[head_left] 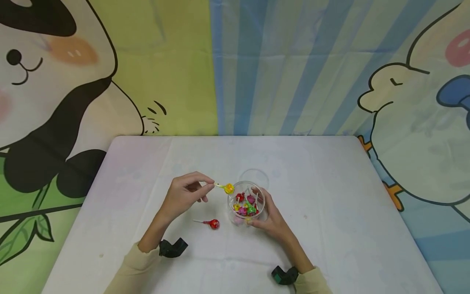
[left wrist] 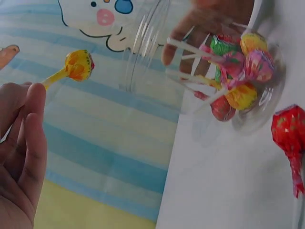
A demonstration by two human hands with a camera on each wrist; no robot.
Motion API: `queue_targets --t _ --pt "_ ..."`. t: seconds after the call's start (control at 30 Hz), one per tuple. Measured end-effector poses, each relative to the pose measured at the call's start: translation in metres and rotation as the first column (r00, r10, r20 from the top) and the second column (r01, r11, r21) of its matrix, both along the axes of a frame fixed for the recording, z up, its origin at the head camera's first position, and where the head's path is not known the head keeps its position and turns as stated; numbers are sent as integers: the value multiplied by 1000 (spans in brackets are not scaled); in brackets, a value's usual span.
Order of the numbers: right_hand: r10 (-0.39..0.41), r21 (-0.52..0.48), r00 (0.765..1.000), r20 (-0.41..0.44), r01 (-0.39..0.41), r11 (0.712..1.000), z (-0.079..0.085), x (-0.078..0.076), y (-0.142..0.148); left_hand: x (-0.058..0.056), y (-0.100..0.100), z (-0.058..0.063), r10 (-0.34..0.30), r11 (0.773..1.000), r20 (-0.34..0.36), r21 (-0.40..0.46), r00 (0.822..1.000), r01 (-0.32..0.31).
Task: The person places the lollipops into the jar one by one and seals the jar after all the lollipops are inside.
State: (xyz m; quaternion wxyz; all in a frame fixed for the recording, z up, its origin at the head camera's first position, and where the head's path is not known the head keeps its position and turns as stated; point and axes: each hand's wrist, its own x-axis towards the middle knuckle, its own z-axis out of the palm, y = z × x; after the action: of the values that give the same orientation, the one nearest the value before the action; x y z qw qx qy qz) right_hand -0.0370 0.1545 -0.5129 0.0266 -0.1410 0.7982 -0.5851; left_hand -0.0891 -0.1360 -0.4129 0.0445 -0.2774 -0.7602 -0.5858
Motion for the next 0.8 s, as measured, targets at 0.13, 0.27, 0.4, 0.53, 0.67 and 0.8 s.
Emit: queue_targets --t 0.13,0.27,0.4,0.53,0.67,0.8 --pt "9 -7 1000 -1 -9 1000 10 1 -2 5 8 4 -48 999 -59 -25 997 46" --pt "15 -10 1000 12 -15 1000 25 4 -5 7 15 4 -62 996 -104 -63 993 55" --pt "8 -2 999 34 -8 1000 32 6 -6 8 22 1 -48 993 -125 -109 991 35" --pt "11 -4 999 33 -11 1000 32 7 -6 11 30 -1 19 977 -175 -208 984 -56" --pt "8 -6 999 37 -7 1000 33 7 -7 15 39 -2 101 933 -296 -304 950 -193" --pt "6 1 999 36 -6 1000 35 7 -7 19 46 -1 153 892 -386 -342 910 -295"
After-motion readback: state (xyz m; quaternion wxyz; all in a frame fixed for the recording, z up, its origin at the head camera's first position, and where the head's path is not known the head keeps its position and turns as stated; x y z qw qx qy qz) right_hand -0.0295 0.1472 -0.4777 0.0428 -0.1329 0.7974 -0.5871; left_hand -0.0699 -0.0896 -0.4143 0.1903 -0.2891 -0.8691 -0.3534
